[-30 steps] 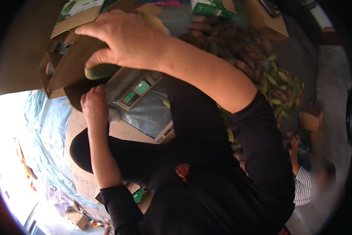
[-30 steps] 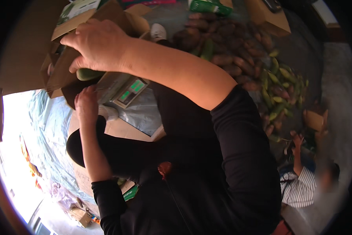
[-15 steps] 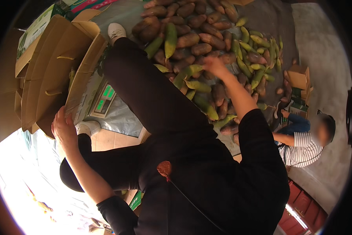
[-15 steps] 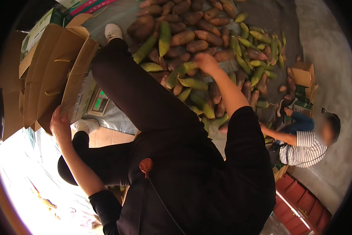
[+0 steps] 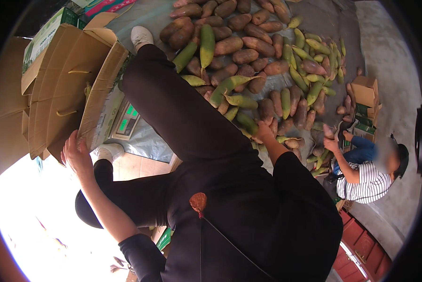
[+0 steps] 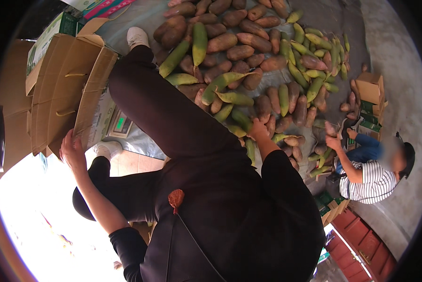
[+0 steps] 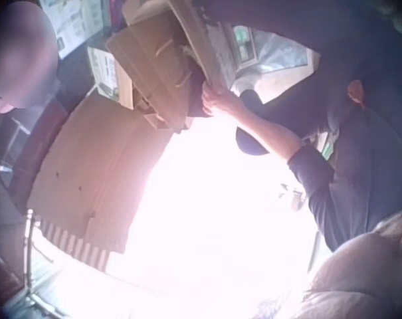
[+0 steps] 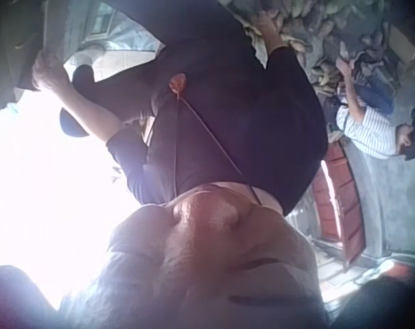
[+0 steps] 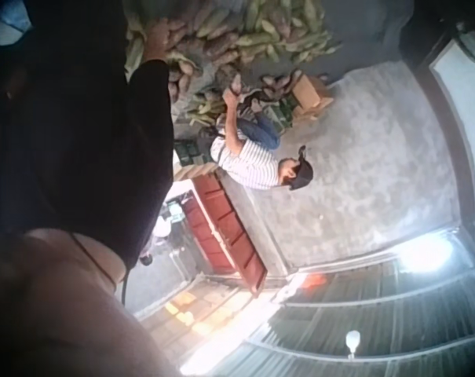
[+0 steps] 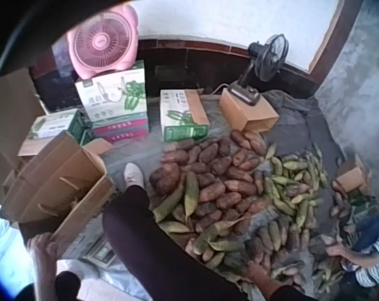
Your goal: Packing fresh vegetables from a pile on the floor into cardboard boxes and weighing them on a digital scale.
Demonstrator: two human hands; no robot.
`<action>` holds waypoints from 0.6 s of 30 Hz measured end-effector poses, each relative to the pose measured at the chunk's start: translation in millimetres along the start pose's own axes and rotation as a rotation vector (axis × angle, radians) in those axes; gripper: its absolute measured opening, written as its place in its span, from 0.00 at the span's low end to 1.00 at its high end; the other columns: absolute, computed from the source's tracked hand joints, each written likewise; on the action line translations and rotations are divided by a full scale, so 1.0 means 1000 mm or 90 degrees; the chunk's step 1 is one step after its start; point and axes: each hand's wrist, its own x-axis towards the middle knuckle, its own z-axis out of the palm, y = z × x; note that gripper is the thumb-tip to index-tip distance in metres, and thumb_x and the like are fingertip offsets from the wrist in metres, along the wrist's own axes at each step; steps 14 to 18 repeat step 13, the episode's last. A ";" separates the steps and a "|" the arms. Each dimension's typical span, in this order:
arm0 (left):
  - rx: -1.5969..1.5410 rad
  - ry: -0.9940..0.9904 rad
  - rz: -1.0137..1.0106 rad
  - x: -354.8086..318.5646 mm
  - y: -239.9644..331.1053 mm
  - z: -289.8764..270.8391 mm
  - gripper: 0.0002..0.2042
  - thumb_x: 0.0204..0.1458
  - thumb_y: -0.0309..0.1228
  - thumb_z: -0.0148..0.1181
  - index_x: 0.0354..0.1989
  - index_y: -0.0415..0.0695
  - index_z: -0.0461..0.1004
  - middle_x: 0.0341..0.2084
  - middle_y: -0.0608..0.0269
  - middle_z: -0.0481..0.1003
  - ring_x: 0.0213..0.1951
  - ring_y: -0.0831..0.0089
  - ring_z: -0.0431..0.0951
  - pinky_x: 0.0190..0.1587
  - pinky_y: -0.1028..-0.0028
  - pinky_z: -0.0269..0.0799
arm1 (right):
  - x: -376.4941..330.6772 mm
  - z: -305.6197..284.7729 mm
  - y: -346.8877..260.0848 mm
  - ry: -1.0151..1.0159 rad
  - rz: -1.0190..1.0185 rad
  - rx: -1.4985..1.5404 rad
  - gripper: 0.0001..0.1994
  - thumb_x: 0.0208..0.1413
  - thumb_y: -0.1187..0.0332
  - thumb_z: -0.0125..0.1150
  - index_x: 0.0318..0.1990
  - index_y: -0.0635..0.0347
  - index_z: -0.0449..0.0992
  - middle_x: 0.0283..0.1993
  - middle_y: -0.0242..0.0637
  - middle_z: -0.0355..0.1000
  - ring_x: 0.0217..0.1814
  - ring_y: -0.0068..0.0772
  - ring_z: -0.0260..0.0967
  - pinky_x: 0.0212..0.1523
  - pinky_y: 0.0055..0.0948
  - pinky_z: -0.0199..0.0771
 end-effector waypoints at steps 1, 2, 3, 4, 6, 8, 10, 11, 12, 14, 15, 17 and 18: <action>0.017 -0.012 -0.003 0.000 0.002 -0.002 0.17 0.48 0.30 0.54 0.48 0.48 0.72 0.45 0.60 0.74 0.49 0.59 0.71 0.55 0.60 0.58 | -0.003 -0.002 -0.005 -0.022 0.074 -0.014 0.45 0.26 0.55 0.75 0.59 0.45 0.62 0.57 0.46 0.64 0.62 0.47 0.59 0.64 0.45 0.50; 0.016 -0.010 -0.004 0.000 0.004 -0.002 0.17 0.48 0.30 0.54 0.48 0.48 0.72 0.45 0.60 0.74 0.49 0.59 0.71 0.55 0.60 0.58 | -0.007 -0.005 -0.010 -0.021 0.074 -0.014 0.45 0.26 0.55 0.75 0.59 0.45 0.62 0.57 0.46 0.64 0.62 0.47 0.59 0.64 0.45 0.50; 0.019 -0.016 -0.004 0.000 0.006 -0.003 0.17 0.48 0.30 0.54 0.49 0.49 0.71 0.45 0.61 0.73 0.49 0.60 0.71 0.55 0.59 0.57 | -0.010 -0.007 -0.015 0.018 0.071 -0.074 0.43 0.26 0.55 0.75 0.58 0.47 0.64 0.58 0.45 0.63 0.62 0.48 0.58 0.64 0.46 0.52; 0.023 -0.018 -0.005 0.002 0.007 -0.007 0.18 0.48 0.30 0.55 0.49 0.49 0.71 0.46 0.61 0.73 0.49 0.60 0.71 0.56 0.58 0.57 | -0.012 -0.012 -0.019 0.058 0.066 -0.131 0.42 0.26 0.56 0.75 0.57 0.48 0.65 0.58 0.45 0.63 0.63 0.48 0.58 0.63 0.47 0.53; 0.017 -0.015 -0.005 0.001 0.003 -0.003 0.18 0.47 0.30 0.55 0.49 0.50 0.71 0.46 0.62 0.73 0.49 0.61 0.71 0.56 0.59 0.57 | -0.008 -0.033 -0.025 0.006 0.046 -0.183 0.42 0.26 0.56 0.75 0.57 0.48 0.66 0.59 0.45 0.62 0.64 0.49 0.56 0.63 0.45 0.55; 0.024 -0.008 -0.015 -0.003 -0.003 -0.008 0.18 0.47 0.30 0.56 0.49 0.50 0.71 0.46 0.62 0.73 0.49 0.61 0.71 0.56 0.59 0.57 | -0.007 -0.056 -0.040 -0.049 0.008 -0.237 0.42 0.26 0.56 0.75 0.57 0.49 0.66 0.60 0.46 0.61 0.65 0.49 0.54 0.62 0.43 0.57; 0.032 0.000 -0.003 -0.005 0.002 -0.010 0.17 0.47 0.30 0.58 0.48 0.51 0.72 0.41 0.63 0.74 0.48 0.63 0.70 0.58 0.58 0.55 | -0.003 -0.077 -0.045 -0.138 0.104 -0.122 0.41 0.27 0.55 0.74 0.56 0.50 0.67 0.62 0.45 0.59 0.68 0.49 0.48 0.66 0.41 0.49; 0.017 -0.009 -0.019 -0.003 0.004 -0.010 0.19 0.46 0.30 0.59 0.49 0.51 0.71 0.42 0.64 0.73 0.49 0.64 0.70 0.59 0.57 0.55 | 0.001 -0.083 -0.045 -0.134 0.092 -0.123 0.41 0.27 0.55 0.74 0.56 0.50 0.67 0.62 0.45 0.59 0.68 0.49 0.48 0.66 0.41 0.49; 0.022 -0.019 -0.025 -0.001 0.008 -0.010 0.19 0.45 0.31 0.60 0.49 0.51 0.71 0.43 0.63 0.73 0.50 0.63 0.70 0.58 0.58 0.56 | 0.008 -0.089 -0.040 -0.184 0.061 -0.144 0.39 0.30 0.52 0.72 0.56 0.51 0.68 0.61 0.45 0.59 0.69 0.50 0.47 0.68 0.42 0.43; 0.035 -0.029 -0.037 -0.001 0.007 -0.015 0.19 0.45 0.31 0.60 0.49 0.51 0.71 0.44 0.62 0.73 0.50 0.63 0.70 0.57 0.60 0.56 | 0.014 -0.092 -0.042 -0.239 0.020 -0.168 0.37 0.33 0.50 0.70 0.56 0.51 0.68 0.61 0.45 0.60 0.69 0.51 0.45 0.69 0.43 0.36; 0.035 -0.029 -0.037 -0.001 0.007 -0.015 0.19 0.45 0.31 0.60 0.49 0.51 0.71 0.44 0.62 0.73 0.50 0.63 0.70 0.57 0.60 0.56 | 0.014 -0.092 -0.042 -0.239 0.020 -0.168 0.37 0.33 0.50 0.70 0.56 0.51 0.68 0.61 0.45 0.60 0.69 0.51 0.45 0.69 0.43 0.36; 0.035 -0.029 -0.037 -0.001 0.007 -0.015 0.19 0.45 0.31 0.60 0.49 0.51 0.71 0.44 0.62 0.73 0.50 0.63 0.70 0.57 0.60 0.56 | 0.014 -0.092 -0.042 -0.239 0.020 -0.168 0.37 0.33 0.50 0.70 0.56 0.51 0.68 0.61 0.45 0.60 0.69 0.51 0.45 0.69 0.43 0.36; 0.035 -0.029 -0.037 -0.001 0.007 -0.015 0.19 0.45 0.31 0.60 0.49 0.51 0.71 0.44 0.62 0.73 0.50 0.63 0.70 0.57 0.60 0.56 | 0.014 -0.092 -0.042 -0.239 0.020 -0.168 0.37 0.33 0.50 0.70 0.56 0.51 0.68 0.61 0.45 0.60 0.69 0.51 0.45 0.69 0.43 0.36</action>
